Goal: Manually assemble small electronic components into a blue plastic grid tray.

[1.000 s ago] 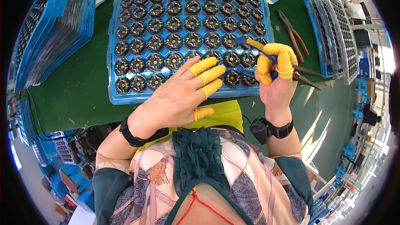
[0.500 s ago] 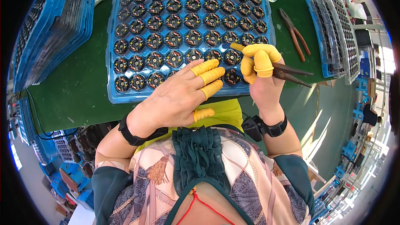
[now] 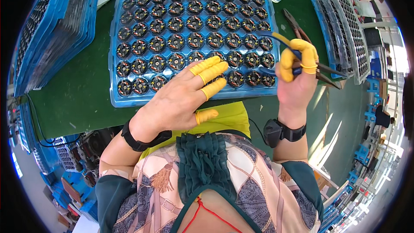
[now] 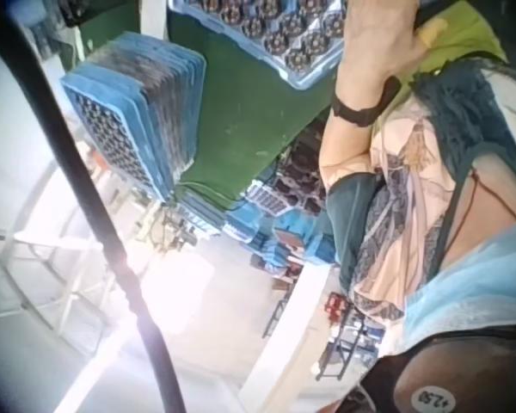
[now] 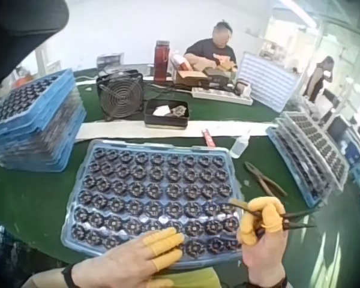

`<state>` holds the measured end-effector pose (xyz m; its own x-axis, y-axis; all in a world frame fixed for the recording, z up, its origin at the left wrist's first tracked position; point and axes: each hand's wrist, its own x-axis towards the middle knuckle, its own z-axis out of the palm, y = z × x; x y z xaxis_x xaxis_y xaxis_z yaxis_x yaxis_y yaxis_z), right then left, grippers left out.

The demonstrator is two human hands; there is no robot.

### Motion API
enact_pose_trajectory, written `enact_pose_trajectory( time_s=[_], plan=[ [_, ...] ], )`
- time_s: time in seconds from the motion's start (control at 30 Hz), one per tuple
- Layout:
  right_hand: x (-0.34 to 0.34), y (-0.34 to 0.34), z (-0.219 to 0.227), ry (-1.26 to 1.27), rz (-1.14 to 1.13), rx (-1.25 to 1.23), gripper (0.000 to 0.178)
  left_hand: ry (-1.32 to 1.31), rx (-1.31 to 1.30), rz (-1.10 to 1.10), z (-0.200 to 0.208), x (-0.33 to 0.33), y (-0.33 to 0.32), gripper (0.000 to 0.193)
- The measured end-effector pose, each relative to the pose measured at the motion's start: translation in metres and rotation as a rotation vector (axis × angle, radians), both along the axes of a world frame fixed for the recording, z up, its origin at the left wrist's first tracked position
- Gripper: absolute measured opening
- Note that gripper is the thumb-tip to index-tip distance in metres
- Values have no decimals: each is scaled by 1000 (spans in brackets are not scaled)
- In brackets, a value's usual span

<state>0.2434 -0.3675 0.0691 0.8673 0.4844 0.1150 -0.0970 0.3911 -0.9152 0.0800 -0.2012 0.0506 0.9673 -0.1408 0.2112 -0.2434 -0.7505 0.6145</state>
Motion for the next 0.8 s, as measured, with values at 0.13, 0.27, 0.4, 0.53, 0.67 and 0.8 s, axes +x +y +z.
enact_pose_trajectory(
  time_s=[0.13,0.27,0.4,0.53,0.67,0.8],
  plan=[
    [7,-13,-2,-65,16,8,28,-15,61,13,2,-2,1,51],
    [1,-18,-12,-67,38,5,26,-25,74,22,3,1,-1,48],
    [2,-11,-12,-90,45,-29,25,-28,83,22,3,3,3,46],
    [11,-15,-10,-98,-34,-29,26,-64,93,67,-3,-1,4,42],
    [16,-14,-9,-81,-48,13,29,-105,97,93,-5,-3,5,38],
    [15,-1,-10,-103,4,43,30,-122,72,92,-5,-2,4,37]
  ],
)
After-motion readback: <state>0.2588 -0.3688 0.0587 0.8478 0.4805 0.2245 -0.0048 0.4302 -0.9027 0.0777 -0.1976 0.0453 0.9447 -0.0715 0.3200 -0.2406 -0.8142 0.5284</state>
